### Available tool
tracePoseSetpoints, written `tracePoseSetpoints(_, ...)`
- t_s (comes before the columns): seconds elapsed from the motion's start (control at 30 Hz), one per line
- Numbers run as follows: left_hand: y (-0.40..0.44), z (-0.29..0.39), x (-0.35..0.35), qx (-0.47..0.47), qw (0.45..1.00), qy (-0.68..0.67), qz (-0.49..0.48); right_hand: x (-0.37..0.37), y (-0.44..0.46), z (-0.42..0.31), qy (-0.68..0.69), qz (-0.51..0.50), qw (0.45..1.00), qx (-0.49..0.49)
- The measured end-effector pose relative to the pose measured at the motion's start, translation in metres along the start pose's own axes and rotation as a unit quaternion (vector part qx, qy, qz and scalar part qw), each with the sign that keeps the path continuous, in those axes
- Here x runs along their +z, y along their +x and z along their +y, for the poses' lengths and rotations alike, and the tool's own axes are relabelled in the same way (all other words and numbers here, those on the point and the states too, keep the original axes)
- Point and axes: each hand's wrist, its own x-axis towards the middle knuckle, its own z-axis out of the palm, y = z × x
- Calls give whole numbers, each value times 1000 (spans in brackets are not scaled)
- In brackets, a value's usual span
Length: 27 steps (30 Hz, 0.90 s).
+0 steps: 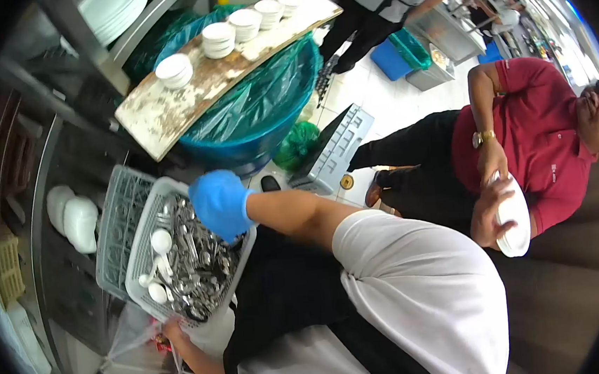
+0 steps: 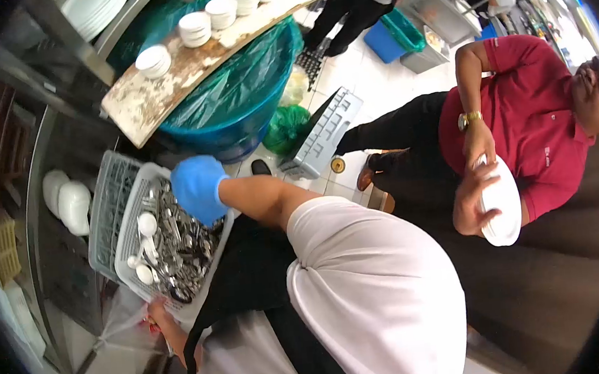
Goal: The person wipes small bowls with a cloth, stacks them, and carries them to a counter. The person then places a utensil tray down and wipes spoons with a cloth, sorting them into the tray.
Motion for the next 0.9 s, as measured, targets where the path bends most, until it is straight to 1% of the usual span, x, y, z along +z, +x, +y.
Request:
tracePoseSetpoints(0.03, 3, -1, 0, -17, 1000, 20, 16, 2, 6, 0, -7, 16, 1000, -4)
tracePoseSetpoints(0.07, 5, -6, 0, -6, 1000, 1, 15, 4, 11, 2, -13, 29, 999, -6)
tracePoseSetpoints(0.1, -19, 9, 9, 4, 1000, 9, 12, 6, 17, 2, -18, 39, 999, -11)
tracePoseSetpoints(0.13, -4, -13, 5, 53, 997, -21, 44, 1, 29, -2, -34, 39, 998, -21)
tracePoseSetpoints(0.17, -30, 7, 24, 107, 989, -60, 83, -4, 41, -6, -50, 39, 998, -30)
tracePoseSetpoints(0.2, -25, 9, 23, 94, 989, -53, 98, -11, 50, -10, -74, 22, 996, -50)
tracePoseSetpoints(0.23, -12, -5, 18, 108, 983, -37, 141, -10, 68, -14, -117, -6, 991, -60)
tracePoseSetpoints(0.27, -34, 34, 30, 103, 987, -55, 112, -3, 85, -15, -135, 16, 988, -70)
tracePoseSetpoints(0.3, -30, 46, 31, 71, 990, -29, 120, 4, 102, -14, -153, 39, 984, -79)
tracePoseSetpoints(0.33, -28, 62, 35, 64, 989, 3, 130, 32, 121, -3, -162, 86, 979, -90)
tracePoseSetpoints(0.37, -16, 54, 26, 101, 989, -67, 83, 59, 141, 8, -171, 132, 971, -99)
tracePoseSetpoints(0.4, -17, 72, 31, 103, 986, -22, 131, 84, 163, 22, -206, 166, 958, -111)
tracePoseSetpoints(0.43, 8, 59, 19, 118, 988, -7, 95, 98, 174, 28, -209, 168, 954, -131)
tracePoseSetpoints(0.47, 25, 48, 15, 142, 983, 14, 119, 107, 178, 30, -246, 139, 951, -125)
tracePoseSetpoints(0.5, 34, 51, 15, 163, 971, 115, 130, 116, 180, 26, -280, 103, 948, -113)
tracePoseSetpoints(0.53, 58, 43, 11, 165, 970, 112, 139, 111, 174, 16, -282, 108, 946, -121)
tracePoseSetpoints(0.57, 119, 31, 5, 141, 970, 148, 135, 86, 180, 3, -301, 72, 943, -123)
tracePoseSetpoints(0.6, 137, 18, 1, 144, 962, 180, 144, 58, 186, -10, -318, 37, 939, -126)
tracePoseSetpoints(0.63, 104, 34, 9, 175, 937, 224, 201, 19, 165, -41, -276, -31, 958, -71)
tracePoseSetpoints(0.67, 67, 80, 32, 214, 904, 267, 257, -34, 137, -72, -210, -90, 974, 11)
tracePoseSetpoints(0.7, 44, 105, 49, 322, 767, 414, 369, -71, 114, -95, -153, -116, 979, 65)
tracePoseSetpoints(0.73, 31, 126, 68, 367, 772, 412, 316, -97, 94, -109, -89, -128, 982, 111)
tracePoseSetpoints(0.77, 22, 138, 87, 407, 774, 408, 260, -91, 85, -110, -54, -114, 988, 89)
tracePoseSetpoints(0.8, 29, 148, 107, 446, 810, 355, 139, -84, 74, -111, -19, -102, 992, 67)
tracePoseSetpoints(0.83, 24, 172, 129, 475, 788, 386, 71, -70, 68, -109, 57, -79, 995, 19)
tracePoseSetpoints(0.87, 44, 176, 148, 528, 729, 429, 70, -56, 62, -107, 132, -52, 989, -30)
tracePoseSetpoints(0.9, 57, 187, 159, 520, 700, 486, 63, -44, 57, -103, 204, -24, 976, -77)
